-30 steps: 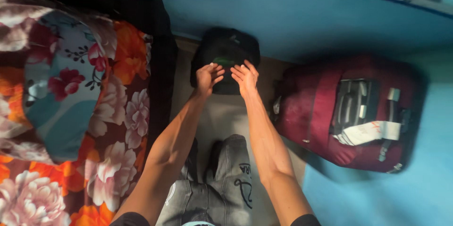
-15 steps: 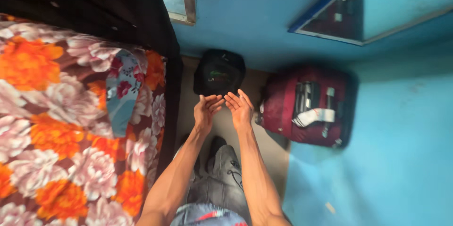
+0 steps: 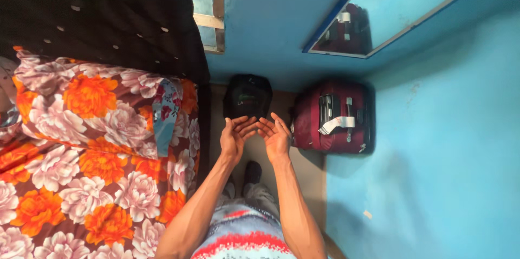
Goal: The person folds a brown cloth, gathers a bundle of broom sticks, and places the folded cloth into a black backpack.
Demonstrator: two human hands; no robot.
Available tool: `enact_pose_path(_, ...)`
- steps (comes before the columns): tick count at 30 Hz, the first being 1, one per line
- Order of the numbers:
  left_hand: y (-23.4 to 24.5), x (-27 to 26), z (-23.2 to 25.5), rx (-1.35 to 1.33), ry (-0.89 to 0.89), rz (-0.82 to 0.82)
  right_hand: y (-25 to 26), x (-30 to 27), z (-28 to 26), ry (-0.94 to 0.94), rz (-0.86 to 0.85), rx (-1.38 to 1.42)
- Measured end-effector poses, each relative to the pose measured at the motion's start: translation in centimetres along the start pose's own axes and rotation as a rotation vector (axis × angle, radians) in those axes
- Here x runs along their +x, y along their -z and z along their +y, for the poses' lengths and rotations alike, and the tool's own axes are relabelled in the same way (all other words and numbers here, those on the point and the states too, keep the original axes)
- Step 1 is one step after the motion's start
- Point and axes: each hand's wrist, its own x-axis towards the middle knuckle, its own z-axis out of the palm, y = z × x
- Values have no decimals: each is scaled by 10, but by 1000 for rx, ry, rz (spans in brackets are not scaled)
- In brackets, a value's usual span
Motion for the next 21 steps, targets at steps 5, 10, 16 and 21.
enact_pose_path(5,-13,-19,24,18,-32,-34,-9,-19,-5,39,-43,-47)
enact_pose_path(10,-24,-32,43,63,-70,-69,-17,-30,-13,62,-69,-59)
enact_pose_path(16,-28,-36,47,45,-93,-86,-30,-42,-26,74,-95,-91)
enact_pose_path(21,-28,-47,49,36,-156,-68,-40,-43,-29,54,-153,-94)
